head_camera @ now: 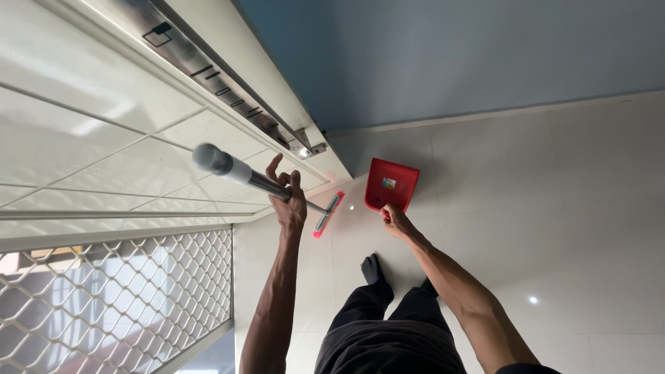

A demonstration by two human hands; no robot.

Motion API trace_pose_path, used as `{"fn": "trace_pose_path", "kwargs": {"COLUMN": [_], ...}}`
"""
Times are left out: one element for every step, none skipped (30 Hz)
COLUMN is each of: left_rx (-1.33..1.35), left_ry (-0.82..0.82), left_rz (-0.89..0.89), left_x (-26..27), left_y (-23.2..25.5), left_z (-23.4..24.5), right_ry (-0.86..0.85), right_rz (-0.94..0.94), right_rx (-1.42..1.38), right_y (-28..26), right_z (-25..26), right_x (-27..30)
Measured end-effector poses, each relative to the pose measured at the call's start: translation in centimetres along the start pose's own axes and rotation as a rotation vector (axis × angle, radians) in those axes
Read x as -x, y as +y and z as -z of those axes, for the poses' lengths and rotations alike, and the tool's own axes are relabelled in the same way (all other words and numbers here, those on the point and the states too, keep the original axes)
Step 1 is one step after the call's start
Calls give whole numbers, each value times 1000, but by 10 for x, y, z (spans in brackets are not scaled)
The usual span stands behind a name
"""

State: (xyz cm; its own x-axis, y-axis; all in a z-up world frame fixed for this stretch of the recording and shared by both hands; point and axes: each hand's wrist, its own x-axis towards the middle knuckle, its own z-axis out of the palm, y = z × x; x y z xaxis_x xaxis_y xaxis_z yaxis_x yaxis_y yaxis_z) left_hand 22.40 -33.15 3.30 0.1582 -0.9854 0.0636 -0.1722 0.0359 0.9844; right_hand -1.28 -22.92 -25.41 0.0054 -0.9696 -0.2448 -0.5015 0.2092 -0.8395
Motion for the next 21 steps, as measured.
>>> {"fn": "trace_pose_path", "kwargs": {"left_rx": [-54,-108,-160,-168,-175,-181,-174,-166,-157,-167,-178,-189,-197,-205,-210,-199,-186,-173,-171,-168,-164], "left_ry": [-13,-27,-42,-46,-50,-54,-58,-62,-65,-73,-78,-83,-80,-77,-75,-72,-70,-67,-63,-59,-57], "left_rz": [-36,-71,-110,-104,-95,-87,-63,-40,-17,-31,-46,-62,-61,-60,-61,-59,-59,-58,-50,-41,-31], "left_x": [2,6,8,10,12,12,15,18,20,22,23,25,27,29,30,33,35,37,39,41,44], "left_y": [-5,-11,-15,-18,-22,-26,-28,-30,-31,-33,-34,-34,-35,-36,-36,-37,-36,-37,-38,-40,-41], "left_z": [5,11,15,20,24,28,32,36,40,43,47,51,54,57,59,61,65,67,70,72,74], "right_ry": [-29,-59,-49,-39,-30,-100,-171,-242,-260,-277,-297,-319,-337,-354,-373,-392,-410,-417,-428,-439,-421], "right_rz": [-31,-62,-37,-12,12,-94,-203,-313,-305,-298,-286,-314,-344,-373,-382,-390,-398,-346,-298,-249,-220], "right_rx": [-11,-22,-22,-22,-21,-67,-112,-156,-179,-203,-227,-213,-202,-189,-186,-182,-176,-150,-126,-103,-135], "right_y": [-2,-3,-6,-10,-11,-13,-14,-16,-16,-18,-20,-22,-24,-27,-29,-31,-33,-35,-36,-37,-38], "right_z": [-5,-11,-16,-22,-26,-32,-38,-43,-47,-53,-59,-64,-68,-73,-77,-81,-84,-87,-92,-97,-100], "right_x": [-5,-8,-11,-13,-16,-20,-19,-17,-16,-14,-13,-12,-11,-9,-7,-3,0,3,6,7,7]}}
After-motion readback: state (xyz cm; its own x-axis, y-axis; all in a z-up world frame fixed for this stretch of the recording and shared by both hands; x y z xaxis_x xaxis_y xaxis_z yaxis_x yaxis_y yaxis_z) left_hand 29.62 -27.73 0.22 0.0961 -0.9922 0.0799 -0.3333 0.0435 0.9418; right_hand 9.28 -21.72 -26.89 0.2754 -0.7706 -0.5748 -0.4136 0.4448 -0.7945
